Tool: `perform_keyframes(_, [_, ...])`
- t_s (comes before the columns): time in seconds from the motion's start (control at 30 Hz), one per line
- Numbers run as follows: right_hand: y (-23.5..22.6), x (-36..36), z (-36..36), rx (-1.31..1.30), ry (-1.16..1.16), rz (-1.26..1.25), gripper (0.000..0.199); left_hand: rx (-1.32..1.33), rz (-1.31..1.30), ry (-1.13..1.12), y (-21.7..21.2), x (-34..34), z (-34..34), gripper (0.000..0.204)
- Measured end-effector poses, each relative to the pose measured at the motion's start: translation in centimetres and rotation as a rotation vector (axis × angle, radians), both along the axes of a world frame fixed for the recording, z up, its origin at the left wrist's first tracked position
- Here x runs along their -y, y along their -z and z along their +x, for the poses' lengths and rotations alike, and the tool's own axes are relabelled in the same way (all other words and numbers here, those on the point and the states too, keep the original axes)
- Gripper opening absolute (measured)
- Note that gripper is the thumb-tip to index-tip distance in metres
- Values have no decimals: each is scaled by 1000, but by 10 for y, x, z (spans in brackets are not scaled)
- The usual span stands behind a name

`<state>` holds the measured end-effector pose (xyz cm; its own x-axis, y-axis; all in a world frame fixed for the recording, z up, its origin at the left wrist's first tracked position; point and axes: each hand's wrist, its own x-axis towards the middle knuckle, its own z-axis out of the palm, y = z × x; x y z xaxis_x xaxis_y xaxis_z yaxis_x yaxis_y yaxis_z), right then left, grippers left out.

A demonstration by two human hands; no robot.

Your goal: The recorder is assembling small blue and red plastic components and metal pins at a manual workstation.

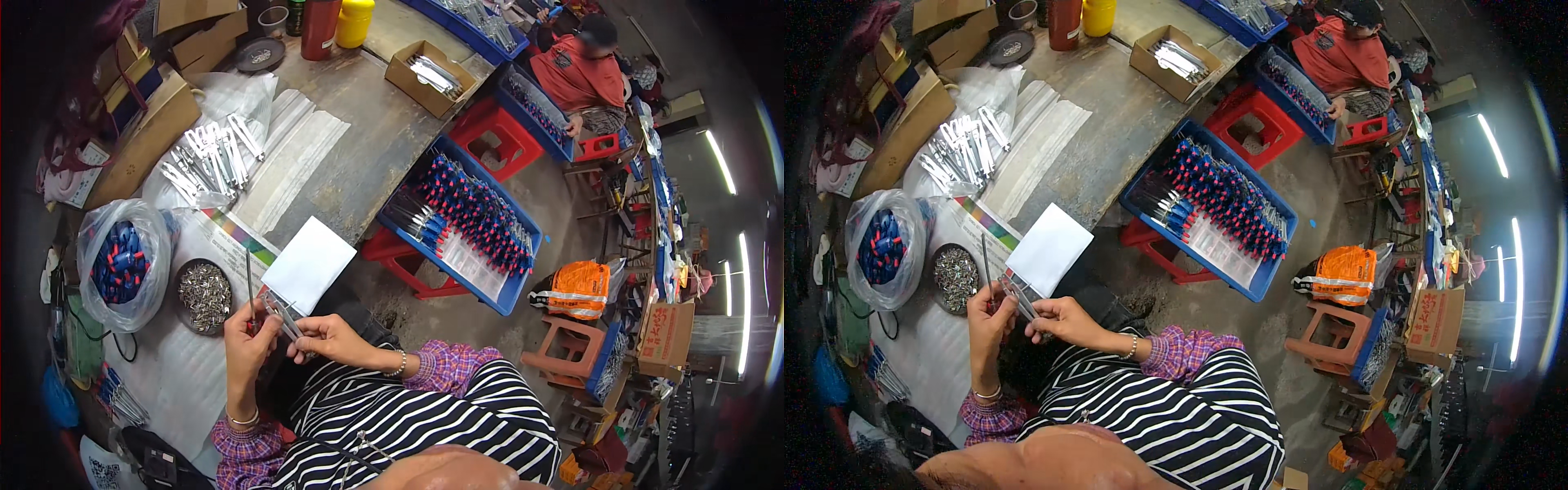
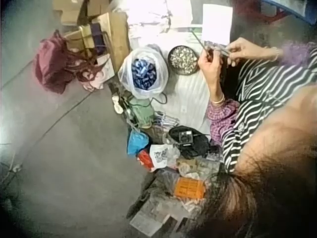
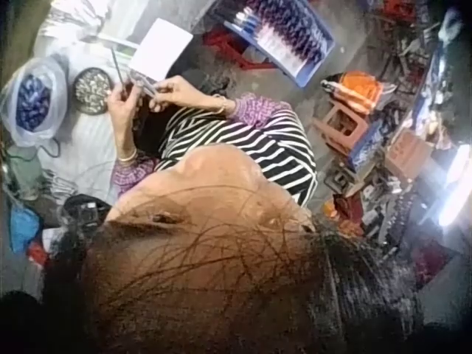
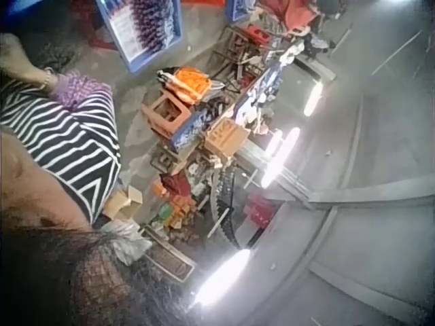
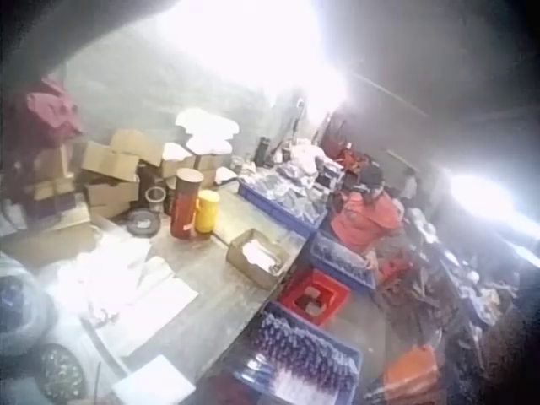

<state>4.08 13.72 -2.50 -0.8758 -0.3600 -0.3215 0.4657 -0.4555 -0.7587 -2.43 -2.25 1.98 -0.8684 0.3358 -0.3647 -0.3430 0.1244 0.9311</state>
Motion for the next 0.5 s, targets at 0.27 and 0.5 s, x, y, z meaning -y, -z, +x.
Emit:
perform_keyframes(0.27, [0,2,0,0,-12,6,21,-5,-1,-11,-2,0,0,7])
perform_keyframes(0.5, [5,-4,0,27,-61,-20,26,-12,16,-16,1,-4,1,9])
